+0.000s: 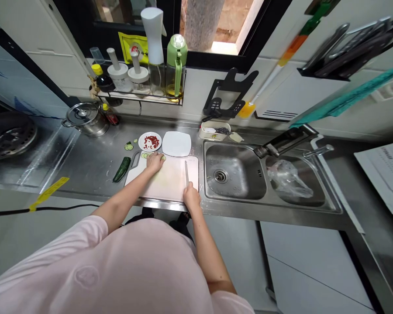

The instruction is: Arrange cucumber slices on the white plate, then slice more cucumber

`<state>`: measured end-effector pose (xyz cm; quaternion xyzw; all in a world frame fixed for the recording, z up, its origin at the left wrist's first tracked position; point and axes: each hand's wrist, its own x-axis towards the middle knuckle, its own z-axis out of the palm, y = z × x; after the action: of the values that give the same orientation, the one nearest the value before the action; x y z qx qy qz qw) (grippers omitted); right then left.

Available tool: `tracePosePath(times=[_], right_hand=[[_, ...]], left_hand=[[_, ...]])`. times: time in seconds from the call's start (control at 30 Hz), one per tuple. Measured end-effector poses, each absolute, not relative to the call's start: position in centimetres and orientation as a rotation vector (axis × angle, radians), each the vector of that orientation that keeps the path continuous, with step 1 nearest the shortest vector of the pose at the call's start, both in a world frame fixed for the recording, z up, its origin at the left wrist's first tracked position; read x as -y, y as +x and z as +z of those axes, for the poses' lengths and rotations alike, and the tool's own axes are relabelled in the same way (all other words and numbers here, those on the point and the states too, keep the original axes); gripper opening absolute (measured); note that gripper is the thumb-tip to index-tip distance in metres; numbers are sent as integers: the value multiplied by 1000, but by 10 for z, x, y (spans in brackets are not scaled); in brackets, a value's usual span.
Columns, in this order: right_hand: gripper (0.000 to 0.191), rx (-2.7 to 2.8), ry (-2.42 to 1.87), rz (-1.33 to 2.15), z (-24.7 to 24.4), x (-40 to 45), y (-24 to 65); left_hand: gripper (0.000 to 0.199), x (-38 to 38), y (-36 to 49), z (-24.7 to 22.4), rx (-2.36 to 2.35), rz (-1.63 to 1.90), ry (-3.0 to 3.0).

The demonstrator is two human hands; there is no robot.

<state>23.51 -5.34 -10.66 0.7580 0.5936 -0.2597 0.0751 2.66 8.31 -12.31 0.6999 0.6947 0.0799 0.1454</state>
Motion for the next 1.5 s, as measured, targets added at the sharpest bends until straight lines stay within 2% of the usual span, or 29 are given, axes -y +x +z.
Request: tracePosePath(times=[0.23, 0.5, 0.8, 0.97, 1.5], right_hand=[[30, -1788, 2260, -778, -104, 53, 234], [32, -1829, 2198, -788, -96, 53, 239], [33, -2097, 1931, -757, -75, 65, 212], [29, -2123, 1787, -767, -68, 65, 189], [25, -2189, 1648, -728, -70, 61, 180]], left_hand=[[18, -82, 21, -124, -2003, 405, 1800], [18, -54, -17, -137, -1964, 484, 1351], [15, -32, -27, -136, -2093, 384, 1426], [18, -34, -32, -141, -2123, 457, 1501], [19, -40, -37, -142, -2126, 421, 1416]])
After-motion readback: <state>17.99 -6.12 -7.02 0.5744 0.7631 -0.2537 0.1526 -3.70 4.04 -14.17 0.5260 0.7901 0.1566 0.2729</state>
